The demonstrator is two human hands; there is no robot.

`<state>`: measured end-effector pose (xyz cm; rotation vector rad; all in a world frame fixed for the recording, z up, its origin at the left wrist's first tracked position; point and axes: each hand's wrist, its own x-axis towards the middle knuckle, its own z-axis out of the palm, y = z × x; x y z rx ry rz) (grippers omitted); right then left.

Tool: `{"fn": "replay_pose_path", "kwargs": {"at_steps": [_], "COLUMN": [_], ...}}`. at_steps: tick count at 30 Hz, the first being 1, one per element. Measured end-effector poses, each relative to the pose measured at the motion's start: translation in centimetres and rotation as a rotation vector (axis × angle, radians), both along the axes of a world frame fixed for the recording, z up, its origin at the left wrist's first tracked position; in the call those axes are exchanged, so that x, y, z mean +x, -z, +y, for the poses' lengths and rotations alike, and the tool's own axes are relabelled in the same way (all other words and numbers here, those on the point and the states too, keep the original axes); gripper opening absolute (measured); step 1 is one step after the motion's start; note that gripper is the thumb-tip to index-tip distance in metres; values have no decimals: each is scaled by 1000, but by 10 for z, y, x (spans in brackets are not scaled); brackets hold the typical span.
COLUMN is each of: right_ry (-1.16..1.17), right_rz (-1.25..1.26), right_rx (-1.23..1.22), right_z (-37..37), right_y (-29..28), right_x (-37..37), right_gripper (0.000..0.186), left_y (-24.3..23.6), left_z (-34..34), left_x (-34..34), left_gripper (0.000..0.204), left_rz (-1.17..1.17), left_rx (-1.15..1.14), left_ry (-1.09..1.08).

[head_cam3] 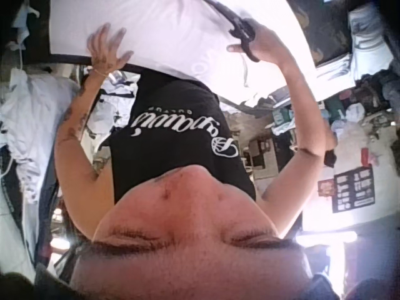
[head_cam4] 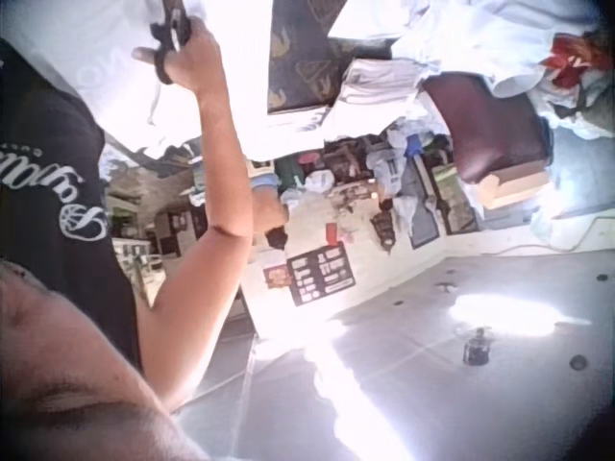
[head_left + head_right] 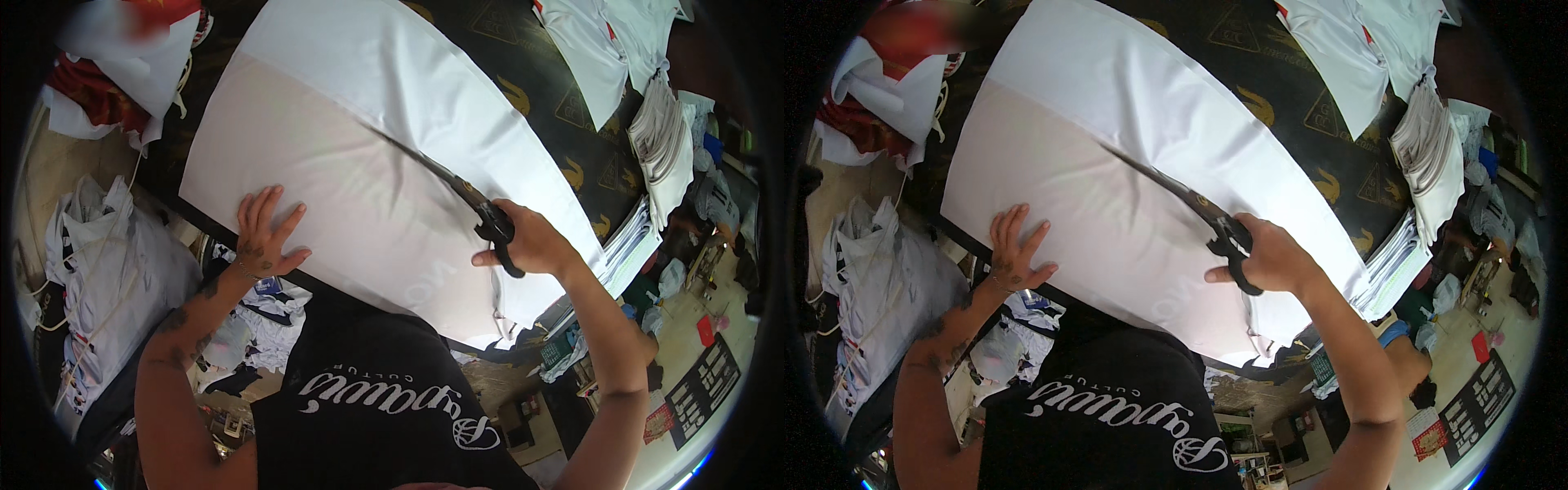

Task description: The person cuts white fabric pieces using shears on a table, then places them on top of red and white jerseys. The person repeats this process with multiple fabric pieces and jerseys.

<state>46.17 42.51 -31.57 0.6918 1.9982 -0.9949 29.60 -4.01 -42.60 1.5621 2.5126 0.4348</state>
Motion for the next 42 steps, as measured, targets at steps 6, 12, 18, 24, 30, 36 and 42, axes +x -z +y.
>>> {"fn": "replay_pose_path", "kwargs": {"at_steps": [6, 12, 18, 24, 30, 36, 42], "right_ry": [9, -81, -201, -194, -231, -334, -355], "right_rz": [-100, -91, 63, -74, 21, -70, 36], "right_rx": [-24, 17, 48, 75, 43, 114, 50], "right_z": [-18, -33, -48, -52, -66, -74, -103], "right_y": [-1, 3, 6, 6, 16, 10, 15], "right_x": [-38, -76, -105, -147, -177, -211, -258], "right_gripper": [75, 79, 83, 80, 94, 91, 94], "left_y": [-2, -2, -5, -7, -5, -5, -7], "left_z": [-3, -2, 1, 1, 0, 1, -2], "left_x": [-1, -3, -3, -4, -4, -6, -4], "left_gripper": [72, 69, 67, 67, 64, 64, 66], "left_rz": [-2, -14, -9, -31, -22, -30, -71], "left_rx": [10, 41, 47, 60, 87, 109, 93], "left_ry": [1, -6, -39, -57, -60, -63, -80]}}
